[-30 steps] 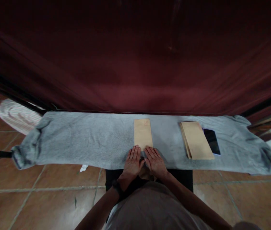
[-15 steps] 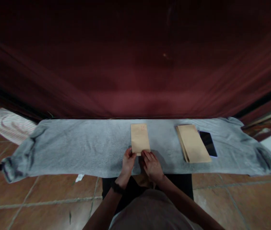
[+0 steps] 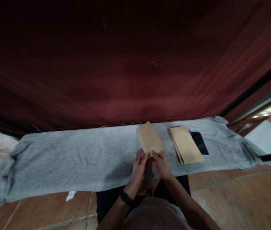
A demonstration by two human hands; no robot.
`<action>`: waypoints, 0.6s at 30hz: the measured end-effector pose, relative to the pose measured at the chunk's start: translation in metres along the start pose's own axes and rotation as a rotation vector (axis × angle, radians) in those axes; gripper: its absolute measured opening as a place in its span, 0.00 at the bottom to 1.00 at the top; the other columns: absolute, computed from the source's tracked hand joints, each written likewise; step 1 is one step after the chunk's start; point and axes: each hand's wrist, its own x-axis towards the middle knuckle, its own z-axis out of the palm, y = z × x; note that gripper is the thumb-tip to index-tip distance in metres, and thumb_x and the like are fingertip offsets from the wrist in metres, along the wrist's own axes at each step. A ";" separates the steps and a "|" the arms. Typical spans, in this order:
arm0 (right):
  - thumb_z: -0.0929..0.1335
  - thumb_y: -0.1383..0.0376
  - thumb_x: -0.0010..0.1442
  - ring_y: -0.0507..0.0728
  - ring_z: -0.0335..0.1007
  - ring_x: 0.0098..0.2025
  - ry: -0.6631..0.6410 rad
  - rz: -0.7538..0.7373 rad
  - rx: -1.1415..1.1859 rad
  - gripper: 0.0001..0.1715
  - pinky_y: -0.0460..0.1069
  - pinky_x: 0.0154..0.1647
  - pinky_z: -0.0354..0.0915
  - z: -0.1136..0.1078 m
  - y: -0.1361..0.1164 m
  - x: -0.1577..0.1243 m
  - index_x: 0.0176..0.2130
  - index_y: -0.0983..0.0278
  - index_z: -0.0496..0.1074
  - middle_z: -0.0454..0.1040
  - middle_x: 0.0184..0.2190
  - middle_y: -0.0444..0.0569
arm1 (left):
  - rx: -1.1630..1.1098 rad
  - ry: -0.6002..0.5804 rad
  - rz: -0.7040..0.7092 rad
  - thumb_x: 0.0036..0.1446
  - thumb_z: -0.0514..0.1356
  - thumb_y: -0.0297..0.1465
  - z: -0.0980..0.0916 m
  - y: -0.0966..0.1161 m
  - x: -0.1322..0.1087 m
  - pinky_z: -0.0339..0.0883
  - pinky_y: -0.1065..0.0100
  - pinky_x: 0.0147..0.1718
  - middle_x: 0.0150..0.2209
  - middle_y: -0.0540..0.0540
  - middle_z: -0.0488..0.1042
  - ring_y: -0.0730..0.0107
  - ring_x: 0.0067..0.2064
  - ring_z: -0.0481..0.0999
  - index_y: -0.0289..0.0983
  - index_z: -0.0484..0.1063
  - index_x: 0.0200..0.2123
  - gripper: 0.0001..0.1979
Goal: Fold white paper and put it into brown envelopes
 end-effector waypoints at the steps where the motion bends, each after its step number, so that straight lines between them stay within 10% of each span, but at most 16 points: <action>1: 0.69 0.44 0.59 0.56 0.73 0.29 0.000 0.029 0.031 0.25 0.50 0.32 0.70 0.001 0.002 -0.004 0.30 0.63 0.74 0.76 0.26 0.47 | -0.045 -0.010 -0.017 0.57 0.64 0.48 0.000 -0.004 0.000 0.76 0.61 0.43 0.45 0.40 0.80 0.60 0.44 0.81 0.37 0.76 0.47 0.23; 15: 0.63 0.44 0.65 0.63 0.81 0.38 -0.359 0.254 -0.183 0.28 0.59 0.41 0.76 -0.026 0.013 -0.036 0.43 0.63 0.78 0.82 0.39 0.56 | 0.027 0.010 -0.155 0.43 0.72 0.40 -0.027 -0.002 0.018 0.64 0.74 0.16 0.19 0.55 0.72 0.72 0.18 0.72 0.38 0.69 0.30 0.17; 18: 0.59 0.50 0.70 0.64 0.79 0.49 -0.375 -0.069 -0.530 0.27 0.62 0.52 0.73 -0.042 0.008 -0.044 0.52 0.62 0.77 0.80 0.49 0.56 | 0.148 0.025 -0.141 0.48 0.70 0.38 -0.030 -0.006 0.015 0.63 0.74 0.15 0.20 0.55 0.73 0.72 0.18 0.72 0.39 0.69 0.32 0.15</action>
